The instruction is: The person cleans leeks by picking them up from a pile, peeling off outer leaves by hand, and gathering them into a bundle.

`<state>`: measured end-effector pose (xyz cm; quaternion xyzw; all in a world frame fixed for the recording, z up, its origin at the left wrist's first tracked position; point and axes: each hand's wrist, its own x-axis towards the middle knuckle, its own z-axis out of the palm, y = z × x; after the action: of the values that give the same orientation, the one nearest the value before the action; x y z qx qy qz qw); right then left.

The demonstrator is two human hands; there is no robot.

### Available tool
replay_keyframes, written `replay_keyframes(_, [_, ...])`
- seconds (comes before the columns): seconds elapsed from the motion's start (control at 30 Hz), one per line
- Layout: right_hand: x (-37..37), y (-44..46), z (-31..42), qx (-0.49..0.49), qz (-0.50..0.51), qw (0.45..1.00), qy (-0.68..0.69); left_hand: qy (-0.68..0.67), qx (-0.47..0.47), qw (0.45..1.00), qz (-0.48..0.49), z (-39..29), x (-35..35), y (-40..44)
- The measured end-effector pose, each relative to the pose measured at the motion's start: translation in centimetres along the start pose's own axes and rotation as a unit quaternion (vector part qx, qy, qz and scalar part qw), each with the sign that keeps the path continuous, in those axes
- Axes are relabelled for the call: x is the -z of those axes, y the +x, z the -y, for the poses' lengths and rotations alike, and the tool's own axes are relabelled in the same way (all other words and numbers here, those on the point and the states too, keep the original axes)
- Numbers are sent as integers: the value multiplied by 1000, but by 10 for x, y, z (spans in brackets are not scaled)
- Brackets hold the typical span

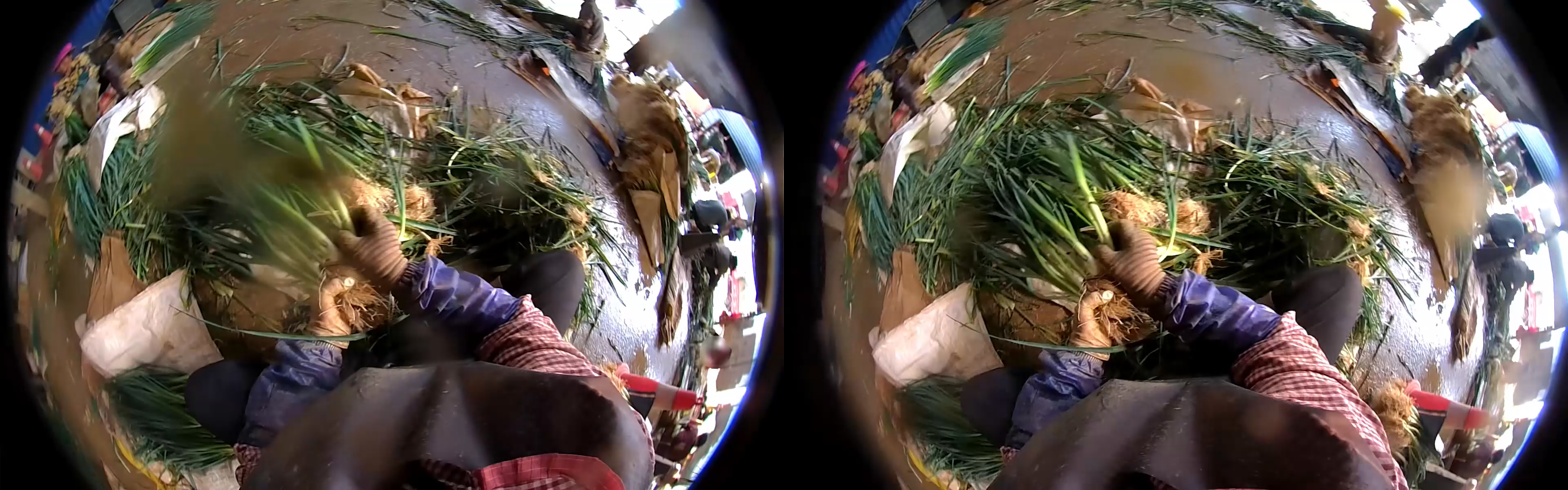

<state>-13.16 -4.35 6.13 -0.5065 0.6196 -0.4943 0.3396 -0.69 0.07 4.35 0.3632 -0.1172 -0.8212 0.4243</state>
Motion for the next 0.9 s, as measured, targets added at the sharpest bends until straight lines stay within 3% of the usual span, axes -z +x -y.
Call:
replay_keyframes(0.03, [0, -2, 7, -96, -17, 989, 107, -24, 30, 999, 27, -4, -1, -1])
replay_keyframes(0.07, [-3, -3, 8, -74, -34, 995, 61, -14, 31, 998, 52, -2, 9, 2])
replay_keyframes(0.1, [-9, -4, -3, -72, -46, 991, 99, -8, 29, 999, 45, -2, 7, 2])
replay_keyframes(0.13, [-11, -2, -15, 60, -46, 997, 6, -23, 32, 999, 37, 2, 13, 6])
replay_keyframes(0.23, [-7, -10, -5, -58, 5, 976, 210, -61, 28, 997, 36, 6, 21, 11])
replay_keyframes(0.33, [-16, 18, -66, -177, 7, 892, 417, -116, 81, 988, 59, 4, 28, 13])
replay_keyframes(0.37, [2, 24, -32, -309, 148, 873, 346, -129, 94, 984, 79, 2, 26, 12])
replay_keyframes(0.43, [-7, 32, -44, -317, 212, 806, 452, -128, 110, 984, 63, 5, 33, 15])
replay_keyframes(0.47, [-15, 33, -44, -248, 221, 831, 447, -126, 126, 983, 46, 4, 34, 16])
replay_keyframes(0.57, [-2, 40, -30, -210, 244, 845, 427, -167, 133, 972, 95, 2, 40, 17])
replay_keyframes(0.6, [6, 39, -13, -215, 254, 838, 433, -153, 113, 971, 147, 3, 44, 20])
replay_keyframes(0.7, [26, 40, 4, -207, 284, 820, 451, -151, 90, 970, 166, 3, 39, 23])
replay_keyframes(0.73, [28, 39, -9, -218, 223, 829, 465, -152, 83, 970, 170, 2, 36, 21])
replay_keyframes(0.77, [32, 49, -17, -179, 301, 810, 470, -153, 77, 970, 174, 0, 32, 18])
replay_keyframes(0.83, [51, 49, 2, -231, 263, 899, 262, -163, 87, 974, 129, -6, 22, 8])
replay_keyframes(0.9, [48, 44, 1, -173, 134, 969, 117, -94, 21, 993, 60, -6, 13, 5])
